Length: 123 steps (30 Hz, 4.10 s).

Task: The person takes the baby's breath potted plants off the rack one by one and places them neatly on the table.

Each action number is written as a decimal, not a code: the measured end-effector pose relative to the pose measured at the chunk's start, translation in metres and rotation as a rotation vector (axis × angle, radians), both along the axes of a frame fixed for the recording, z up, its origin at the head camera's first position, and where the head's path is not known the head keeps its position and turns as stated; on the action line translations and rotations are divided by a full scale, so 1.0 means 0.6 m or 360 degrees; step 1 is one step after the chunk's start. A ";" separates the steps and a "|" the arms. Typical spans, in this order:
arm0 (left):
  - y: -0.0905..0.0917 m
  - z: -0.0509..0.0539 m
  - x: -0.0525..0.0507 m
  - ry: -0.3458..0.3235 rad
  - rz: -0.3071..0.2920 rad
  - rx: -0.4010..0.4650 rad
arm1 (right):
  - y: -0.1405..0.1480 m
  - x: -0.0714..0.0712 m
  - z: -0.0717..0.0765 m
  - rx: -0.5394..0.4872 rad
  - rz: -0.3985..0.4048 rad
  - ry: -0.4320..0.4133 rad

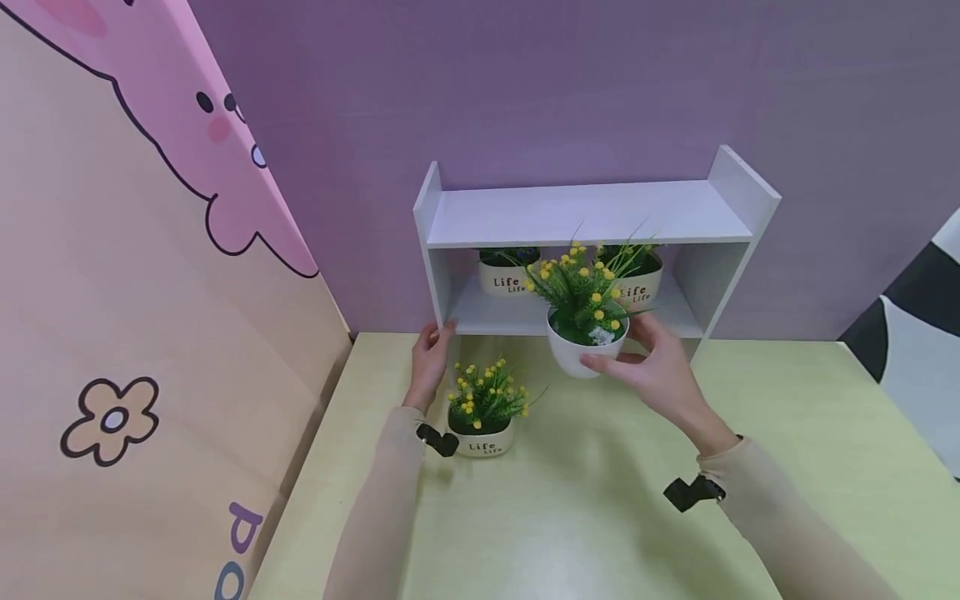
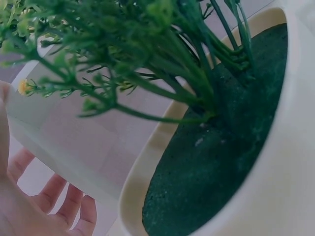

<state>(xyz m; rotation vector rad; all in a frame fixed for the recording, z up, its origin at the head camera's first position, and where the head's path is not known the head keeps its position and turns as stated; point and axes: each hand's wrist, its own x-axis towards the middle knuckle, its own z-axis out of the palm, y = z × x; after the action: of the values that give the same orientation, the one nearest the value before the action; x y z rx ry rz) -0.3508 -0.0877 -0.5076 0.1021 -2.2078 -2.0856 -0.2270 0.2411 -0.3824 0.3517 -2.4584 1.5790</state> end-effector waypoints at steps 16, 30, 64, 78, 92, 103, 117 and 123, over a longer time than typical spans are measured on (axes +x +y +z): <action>0.001 0.002 0.001 0.0037 0.0015 0.0016 | 0.001 0.008 -0.075 0.0008 -0.0019 -0.0082; -0.001 0.000 0.001 0.0005 0.0006 0.0012 | -0.003 0.008 -0.113 -0.0069 -0.0033 -0.0139; 0.000 0.000 0.002 0.0038 0.0021 -0.0013 | -0.020 0.016 -0.165 -0.0171 -0.0048 -0.0296; 0.001 -0.002 0.001 0.0030 0.0034 -0.0005 | -0.023 0.017 -0.190 -0.0179 -0.0028 -0.0337; 0.001 -0.002 0.002 0.0024 0.0050 -0.0020 | -0.037 0.018 -0.216 -0.0197 -0.0028 -0.0427; 0.000 -0.003 0.001 0.0030 0.0028 -0.0026 | -0.036 0.011 -0.251 -0.0156 -0.0043 -0.0397; 0.001 -0.002 0.002 0.0014 0.0052 -0.0017 | -0.046 0.020 -0.270 -0.0169 -0.0026 -0.0443; 0.001 0.000 0.003 0.0005 0.0048 -0.0016 | -0.050 0.022 -0.279 -0.0132 -0.0009 -0.0420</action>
<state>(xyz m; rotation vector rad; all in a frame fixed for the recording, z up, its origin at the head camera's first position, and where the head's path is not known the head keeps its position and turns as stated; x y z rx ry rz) -0.3490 -0.0871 -0.5076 0.1300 -2.2007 -2.0576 -0.2137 0.2108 -0.5498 0.1295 -2.5666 1.8228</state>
